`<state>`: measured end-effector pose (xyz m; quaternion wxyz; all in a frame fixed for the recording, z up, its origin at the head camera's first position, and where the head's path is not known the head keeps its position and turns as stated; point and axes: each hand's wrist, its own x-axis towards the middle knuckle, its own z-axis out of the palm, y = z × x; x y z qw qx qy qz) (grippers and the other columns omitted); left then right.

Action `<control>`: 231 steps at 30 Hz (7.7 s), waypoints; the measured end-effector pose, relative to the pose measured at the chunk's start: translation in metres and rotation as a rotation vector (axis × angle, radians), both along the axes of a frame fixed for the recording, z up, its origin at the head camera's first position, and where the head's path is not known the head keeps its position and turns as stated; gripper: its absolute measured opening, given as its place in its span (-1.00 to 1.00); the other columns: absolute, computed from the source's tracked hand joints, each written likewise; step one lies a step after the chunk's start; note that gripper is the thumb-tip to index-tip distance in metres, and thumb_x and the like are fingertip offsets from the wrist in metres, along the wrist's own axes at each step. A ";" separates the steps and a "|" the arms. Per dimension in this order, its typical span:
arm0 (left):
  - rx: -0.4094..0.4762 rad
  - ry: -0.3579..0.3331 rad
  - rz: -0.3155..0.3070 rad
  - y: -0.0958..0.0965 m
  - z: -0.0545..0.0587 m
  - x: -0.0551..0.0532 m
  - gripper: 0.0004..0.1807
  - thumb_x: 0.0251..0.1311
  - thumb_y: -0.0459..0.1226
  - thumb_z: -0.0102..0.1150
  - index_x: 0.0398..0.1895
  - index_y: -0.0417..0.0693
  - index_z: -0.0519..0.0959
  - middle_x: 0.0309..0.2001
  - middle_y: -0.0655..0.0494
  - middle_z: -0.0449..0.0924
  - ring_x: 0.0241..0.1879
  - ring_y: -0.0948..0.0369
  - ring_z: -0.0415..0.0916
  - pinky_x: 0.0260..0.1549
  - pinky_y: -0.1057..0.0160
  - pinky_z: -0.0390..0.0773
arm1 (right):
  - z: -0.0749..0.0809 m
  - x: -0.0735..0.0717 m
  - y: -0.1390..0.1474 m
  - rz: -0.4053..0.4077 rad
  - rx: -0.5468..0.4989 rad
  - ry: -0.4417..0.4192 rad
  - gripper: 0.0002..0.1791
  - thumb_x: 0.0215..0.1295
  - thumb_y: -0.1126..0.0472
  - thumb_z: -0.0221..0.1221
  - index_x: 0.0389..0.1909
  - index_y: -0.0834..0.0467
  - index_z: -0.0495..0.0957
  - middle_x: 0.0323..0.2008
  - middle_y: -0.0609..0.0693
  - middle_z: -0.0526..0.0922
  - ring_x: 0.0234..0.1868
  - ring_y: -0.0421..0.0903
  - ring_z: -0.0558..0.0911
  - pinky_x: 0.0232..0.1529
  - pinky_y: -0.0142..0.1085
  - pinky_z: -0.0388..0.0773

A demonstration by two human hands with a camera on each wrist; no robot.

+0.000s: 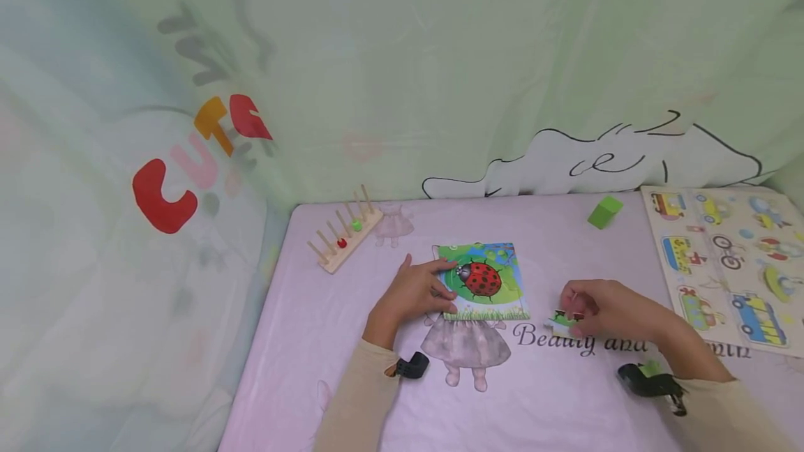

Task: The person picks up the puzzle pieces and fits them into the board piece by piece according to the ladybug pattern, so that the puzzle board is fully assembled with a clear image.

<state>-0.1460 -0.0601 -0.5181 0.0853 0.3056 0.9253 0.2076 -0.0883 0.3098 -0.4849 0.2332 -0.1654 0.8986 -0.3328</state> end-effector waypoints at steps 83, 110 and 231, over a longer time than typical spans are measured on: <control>-0.111 0.141 -0.076 0.036 0.007 0.014 -0.66 0.18 0.13 0.39 0.01 0.40 0.77 0.38 0.22 0.51 0.40 0.30 0.41 0.44 -0.22 0.25 | -0.006 -0.021 -0.114 -0.211 0.089 0.142 -0.76 0.09 0.09 0.52 -0.22 0.07 0.84 -0.18 0.09 0.82 -0.14 0.01 0.70 -0.21 -0.14 0.61; -0.091 0.107 0.014 0.041 -0.002 0.014 -0.74 0.14 0.15 0.41 -0.15 0.41 0.81 0.33 0.30 0.54 0.41 0.25 0.40 0.48 -0.12 0.23 | -0.003 -0.038 -0.112 -0.122 0.163 0.098 -0.77 -0.04 0.05 0.58 -0.37 0.06 0.85 -0.41 -0.12 0.78 -0.43 -0.16 0.46 -0.42 -0.34 0.35; -0.087 0.116 0.028 0.042 0.001 0.016 -0.74 0.14 0.15 0.40 -0.18 0.38 0.82 0.33 0.29 0.55 0.41 0.24 0.40 0.47 -0.11 0.26 | -0.017 0.028 0.064 -0.107 0.175 0.175 -0.41 -0.16 -0.03 0.61 -0.06 0.04 0.64 -0.34 -0.18 0.51 -0.44 -0.33 0.35 -0.46 -0.41 0.32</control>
